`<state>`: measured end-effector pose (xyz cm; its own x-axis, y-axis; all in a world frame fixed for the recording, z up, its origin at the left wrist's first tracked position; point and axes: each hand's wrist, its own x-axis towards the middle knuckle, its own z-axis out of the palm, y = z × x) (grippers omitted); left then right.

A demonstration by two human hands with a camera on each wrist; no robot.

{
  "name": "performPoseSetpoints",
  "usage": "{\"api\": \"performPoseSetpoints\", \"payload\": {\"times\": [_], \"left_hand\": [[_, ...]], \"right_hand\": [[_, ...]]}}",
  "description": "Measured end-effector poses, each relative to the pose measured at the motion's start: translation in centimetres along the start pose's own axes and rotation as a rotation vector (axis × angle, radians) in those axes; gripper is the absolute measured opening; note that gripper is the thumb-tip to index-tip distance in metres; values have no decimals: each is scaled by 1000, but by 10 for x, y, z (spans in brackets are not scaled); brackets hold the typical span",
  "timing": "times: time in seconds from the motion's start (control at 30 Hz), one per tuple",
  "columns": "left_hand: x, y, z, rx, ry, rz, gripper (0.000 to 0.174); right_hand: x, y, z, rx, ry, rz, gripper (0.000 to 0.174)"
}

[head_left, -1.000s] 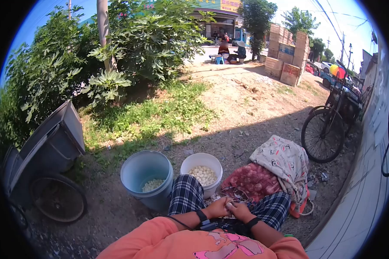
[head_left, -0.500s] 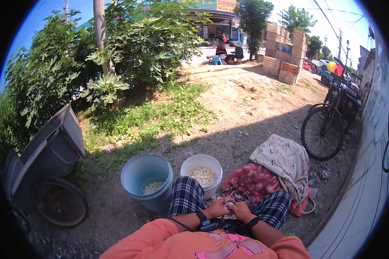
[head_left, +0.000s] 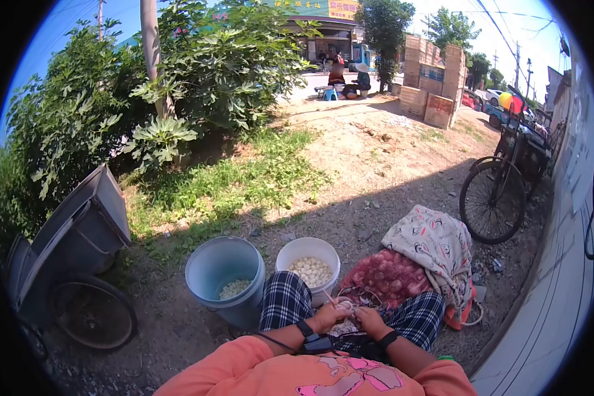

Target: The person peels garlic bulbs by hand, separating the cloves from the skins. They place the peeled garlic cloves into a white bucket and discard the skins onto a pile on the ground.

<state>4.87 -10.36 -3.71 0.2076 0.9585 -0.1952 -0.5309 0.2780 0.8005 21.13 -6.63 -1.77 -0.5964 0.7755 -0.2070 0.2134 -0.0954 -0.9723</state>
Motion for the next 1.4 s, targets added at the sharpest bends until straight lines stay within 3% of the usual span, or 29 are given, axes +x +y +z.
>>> {"api": "performPoseSetpoints", "payload": {"times": [0.03,0.07,0.13,0.17,0.23,0.27,0.33,0.37,0.43,0.47,0.6,0.67,0.77,0.8,0.87,0.93,1.07,1.2,1.4], "left_hand": [[5,-4,-9,-117,-39,-23,19],[7,-5,-13,-116,-39,-23,19],[12,-7,-21,-257,245,-63,6],[13,-6,-27,-259,246,-65,6],[11,-3,-37,-133,110,-94,10],[11,-6,-34,-133,109,-95,10],[12,-15,-22,365,142,-20,13],[9,-14,-11,363,142,-20,13],[1,-11,11,388,-50,51,15],[0,-10,6,638,-75,-8,16],[1,-11,1,761,-34,-21,18],[-4,-7,8,818,33,239,20],[-10,13,17,990,197,156,21],[-10,10,14,990,197,154,21],[-10,4,10,1100,160,357,21],[-9,3,9,1167,132,323,20],[-12,9,11,1149,114,356,21],[-13,17,14,1146,87,343,22],[-11,15,12,1089,111,191,25]], "right_hand": [[-1,-2,1,205,-26,111,24],[1,2,0,205,-26,110,24],[10,19,-4,459,-2,184,19],[14,26,-10,459,-2,187,19],[20,36,-21,894,-332,224,18],[20,37,-21,894,-331,224,18],[20,37,-20,843,-188,207,11],[17,32,-15,842,-188,208,11],[11,15,-3,641,-6,173,14],[13,18,-2,641,-6,174,14],[16,24,-1,477,34,170,14],[15,20,-2,383,51,165,15],[14,16,-2,233,94,186,19],[12,13,-1,115,85,175,20],[8,8,-1,-5,76,162,22],[4,4,0,-80,62,191,24],[0,-6,-2,-88,42,230,25],[0,0,-7,152,11,253,22],[4,11,-9,357,-31,314,17]]}}
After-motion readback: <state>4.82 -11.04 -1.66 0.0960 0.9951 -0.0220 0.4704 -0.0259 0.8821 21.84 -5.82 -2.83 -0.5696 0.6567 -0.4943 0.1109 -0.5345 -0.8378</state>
